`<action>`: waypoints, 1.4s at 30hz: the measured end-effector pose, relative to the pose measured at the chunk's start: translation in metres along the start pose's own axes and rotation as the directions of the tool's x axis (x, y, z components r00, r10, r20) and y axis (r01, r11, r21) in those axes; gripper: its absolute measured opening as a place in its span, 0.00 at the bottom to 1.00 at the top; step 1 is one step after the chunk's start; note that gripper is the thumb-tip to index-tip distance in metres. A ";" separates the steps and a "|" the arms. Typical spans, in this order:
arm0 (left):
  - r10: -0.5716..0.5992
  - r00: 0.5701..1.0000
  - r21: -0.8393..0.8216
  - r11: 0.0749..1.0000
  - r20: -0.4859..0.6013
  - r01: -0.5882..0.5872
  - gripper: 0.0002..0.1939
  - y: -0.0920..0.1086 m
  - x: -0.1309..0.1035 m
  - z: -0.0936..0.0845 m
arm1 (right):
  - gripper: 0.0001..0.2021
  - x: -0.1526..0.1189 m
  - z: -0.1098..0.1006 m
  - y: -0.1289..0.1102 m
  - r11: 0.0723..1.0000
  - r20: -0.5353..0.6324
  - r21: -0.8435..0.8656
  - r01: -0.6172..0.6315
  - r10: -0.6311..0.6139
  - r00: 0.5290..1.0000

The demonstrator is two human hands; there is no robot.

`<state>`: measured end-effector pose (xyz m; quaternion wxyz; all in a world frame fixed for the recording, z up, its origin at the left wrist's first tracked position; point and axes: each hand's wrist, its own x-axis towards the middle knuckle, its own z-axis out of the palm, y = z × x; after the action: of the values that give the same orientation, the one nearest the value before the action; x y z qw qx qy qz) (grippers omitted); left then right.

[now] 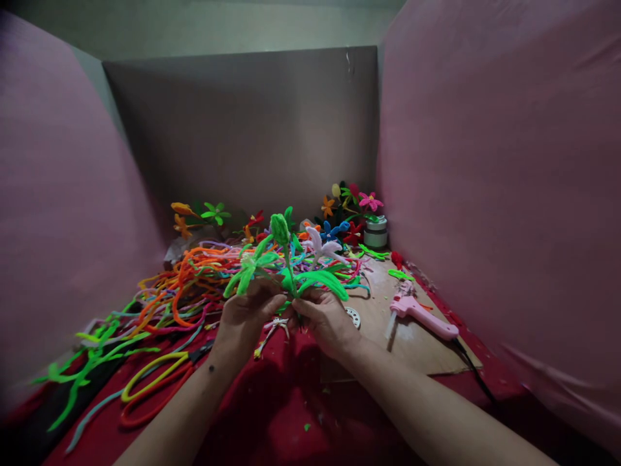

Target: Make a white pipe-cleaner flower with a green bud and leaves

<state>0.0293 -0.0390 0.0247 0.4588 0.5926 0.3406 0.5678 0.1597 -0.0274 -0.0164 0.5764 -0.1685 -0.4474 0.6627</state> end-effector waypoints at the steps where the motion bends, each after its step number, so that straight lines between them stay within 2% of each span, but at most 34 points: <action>1: 0.002 1.000 0.035 0.999 0.024 -0.003 0.06 -0.001 0.000 0.000 | 0.06 0.000 0.000 0.000 1.000 0.011 0.002 -0.010 0.010 1.000; 4: 0.110 0.994 0.278 0.954 0.027 -0.113 0.07 -0.005 0.002 -0.005 | 0.08 -0.003 0.000 -0.001 0.998 0.026 0.006 -0.068 0.068 0.997; 7: 0.322 0.946 0.544 0.789 0.031 -0.286 0.06 -0.010 0.006 -0.014 | 0.09 -0.005 0.000 -0.001 0.992 0.052 0.007 -0.125 0.125 0.991; 9: 0.400 0.913 0.599 0.712 0.085 -0.368 0.05 -0.012 0.008 -0.019 | 0.09 -0.006 0.000 -0.001 0.989 0.055 0.007 -0.149 0.148 0.987; 11: 0.434 0.891 0.599 0.681 0.133 -0.421 0.04 -0.013 0.010 -0.021 | 0.10 -0.006 0.000 -0.001 0.987 0.044 0.008 -0.158 0.157 0.987; 14: 0.436 0.888 0.593 0.680 0.145 -0.431 0.03 -0.013 0.010 -0.020 | 0.10 -0.004 0.000 -0.001 0.991 0.030 -0.009 -0.130 0.130 0.991; 17: 0.417 0.908 0.637 0.693 0.026 -0.337 0.03 -0.013 0.007 -0.018 | 0.08 -0.002 -0.001 -0.001 0.994 -0.026 -0.085 -0.065 0.063 0.998; 19: 0.353 0.933 0.635 0.738 -0.074 -0.229 0.04 -0.012 0.005 -0.016 | 0.08 -0.002 -0.002 -0.001 0.987 -0.089 -0.156 -0.024 0.010 0.996; 21: 0.219 0.968 0.553 0.825 -0.121 -0.117 0.10 -0.010 0.003 -0.013 | 0.07 -0.002 -0.002 -0.001 0.974 -0.146 -0.228 -0.011 -0.023 0.989; 23: 0.044 0.994 0.383 0.924 -0.096 -0.004 0.16 -0.007 0.001 -0.009 | 0.06 -0.002 -0.002 -0.002 0.959 -0.174 -0.282 -0.008 -0.043 0.984; 25: -0.111 0.993 0.175 0.977 -0.048 0.118 0.18 -0.002 0.000 -0.003 | 0.07 -0.002 -0.002 -0.002 0.951 -0.179 -0.310 -0.003 -0.055 0.982; 27: -0.222 0.975 -0.007 0.975 0.011 0.222 0.20 0.001 -0.001 0.002 | 0.08 -0.001 -0.001 -0.002 0.946 -0.165 -0.325 0.003 -0.060 0.984; 30: -0.329 0.937 -0.180 0.921 0.118 0.346 0.23 0.004 0.000 0.007 | 0.10 -0.001 0.000 -0.002 0.930 -0.160 -0.368 0.006 -0.070 0.985; 33: -0.355 0.928 -0.263 0.890 0.113 0.372 0.19 0.002 0.000 0.009 | 0.09 -0.001 0.001 -0.002 0.923 -0.189 -0.385 0.000 -0.079 0.979; 36: -0.278 0.955 -0.210 0.933 0.100 0.294 0.09 -0.006 -0.005 0.007 | 0.07 -0.001 0.001 0.000 0.930 -0.189 -0.367 0.002 -0.077 0.979; 39: -0.084 0.995 0.099 0.992 0.049 0.079 0.09 -0.019 -0.011 0.007 | 0.08 0.000 0.000 0.001 0.936 -0.152 -0.350 0.035 -0.094 0.984; 40: 0.016 0.999 0.245 0.969 0.029 -0.023 0.08 -0.023 -0.013 0.008 | 0.08 0.000 -0.001 0.001 0.934 -0.149 -0.354 0.050 -0.109 0.983; 42: 0.222 0.973 0.490 0.843 0.055 -0.220 0.08 -0.030 -0.014 0.011 | 0.07 0.000 -0.003 0.002 0.927 -0.156 -0.370 0.056 -0.122 0.980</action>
<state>0.0416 -0.0437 -0.0076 0.2233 0.7239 0.4044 0.5124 0.1606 -0.0258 -0.0195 0.6022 -0.3097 -0.5167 0.5240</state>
